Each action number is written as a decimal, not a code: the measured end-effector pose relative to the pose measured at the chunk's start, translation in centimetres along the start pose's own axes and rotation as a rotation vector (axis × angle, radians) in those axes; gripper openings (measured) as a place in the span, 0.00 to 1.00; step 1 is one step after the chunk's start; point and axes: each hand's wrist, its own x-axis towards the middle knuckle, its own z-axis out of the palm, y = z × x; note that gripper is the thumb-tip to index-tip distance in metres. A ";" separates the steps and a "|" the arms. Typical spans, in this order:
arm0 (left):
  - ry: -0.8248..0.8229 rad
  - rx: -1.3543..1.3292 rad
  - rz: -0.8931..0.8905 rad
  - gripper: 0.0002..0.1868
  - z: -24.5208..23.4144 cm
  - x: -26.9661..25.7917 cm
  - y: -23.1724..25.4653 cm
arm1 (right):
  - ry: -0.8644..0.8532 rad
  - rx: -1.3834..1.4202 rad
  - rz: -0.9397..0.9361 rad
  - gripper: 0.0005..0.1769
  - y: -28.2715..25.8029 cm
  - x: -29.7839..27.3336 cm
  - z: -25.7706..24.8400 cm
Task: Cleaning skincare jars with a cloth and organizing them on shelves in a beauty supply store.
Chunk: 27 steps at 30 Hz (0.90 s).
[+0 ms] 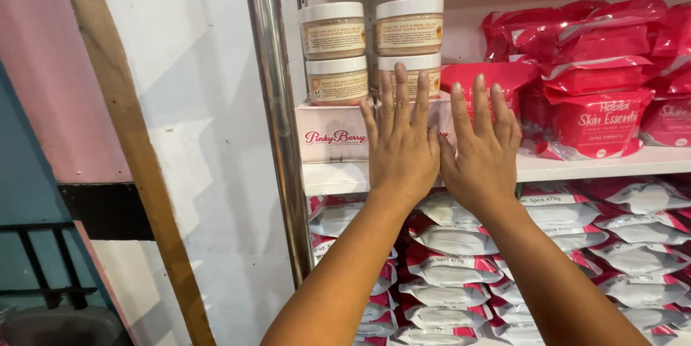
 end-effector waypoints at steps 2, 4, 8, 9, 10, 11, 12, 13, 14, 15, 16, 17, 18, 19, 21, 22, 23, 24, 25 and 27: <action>-0.048 0.001 -0.012 0.42 -0.3 0.0 0.1 | -0.017 -0.007 0.004 0.40 0.1 -0.1 0.1; -0.094 0.004 -0.026 0.42 0.0 0.0 -0.1 | -0.033 -0.013 0.005 0.40 0.1 -0.1 0.1; -0.019 -0.039 -0.018 0.41 0.3 -0.1 -0.1 | -0.060 -0.061 0.005 0.39 0.1 -0.1 0.3; -0.030 -0.044 -0.026 0.42 0.0 -0.2 0.0 | -0.071 -0.063 0.010 0.40 0.1 -0.2 0.3; -0.032 -0.051 -0.022 0.42 0.1 -0.2 0.0 | -0.073 -0.070 0.014 0.40 0.1 -0.3 0.2; -0.029 -0.040 -0.021 0.42 0.1 -0.2 0.0 | -0.080 -0.073 0.021 0.40 0.1 -0.2 0.2; -0.025 -0.029 -0.020 0.42 0.0 -0.2 0.0 | -0.087 -0.075 0.028 0.39 0.0 -0.2 0.2; -0.026 -0.037 -0.016 0.42 -0.2 -0.2 0.1 | -0.088 -0.083 0.031 0.39 0.0 -0.3 0.2; -0.051 -0.039 -0.027 0.42 -0.5 -0.1 0.2 | -0.094 -0.102 0.035 0.39 0.0 -0.4 0.2; -0.076 -0.040 -0.034 0.42 -0.8 -0.1 0.2 | -0.098 -0.122 0.040 0.38 0.0 -0.5 0.2; -0.077 -0.047 -0.027 0.42 -0.6 -0.1 0.2 | -0.097 -0.130 0.045 0.38 0.0 -0.6 0.1; -0.045 -0.071 -0.026 0.41 -0.5 -0.2 0.1 | -0.101 -0.118 0.052 0.38 0.0 -0.8 0.1; -0.015 -0.095 -0.025 0.41 -0.3 -0.3 0.1 | -0.105 -0.105 0.059 0.38 0.0 -1.0 0.1; -0.018 -0.100 -0.017 0.41 -0.2 -0.3 0.0 | -0.104 -0.111 0.067 0.38 0.1 -1.3 0.2; 0.084 -0.159 0.018 0.39 0.0 -0.6 0.0 | -0.116 -0.166 0.063 0.36 0.3 -1.8 0.3; 0.079 -0.165 0.024 0.39 0.1 -0.9 -0.1 | -0.117 -0.173 0.071 0.36 0.1 -2.2 0.4; 0.090 -0.140 0.040 0.38 0.2 -1.1 -0.1 | -0.122 -0.158 0.079 0.35 0.0 -2.6 0.4; 0.101 -0.115 0.057 0.37 0.3 -1.3 0.0 | -0.127 -0.143 0.087 0.35 0.0 -2.9 0.3; 0.096 -0.125 0.062 0.37 0.4 -1.5 0.0 | -0.131 -0.154 0.094 0.35 -0.1 -3.2 0.1; 0.124 -0.122 0.083 0.35 0.6 -2.2 0.1 | -0.164 -0.091 0.105 0.36 -0.1 -3.9 -0.3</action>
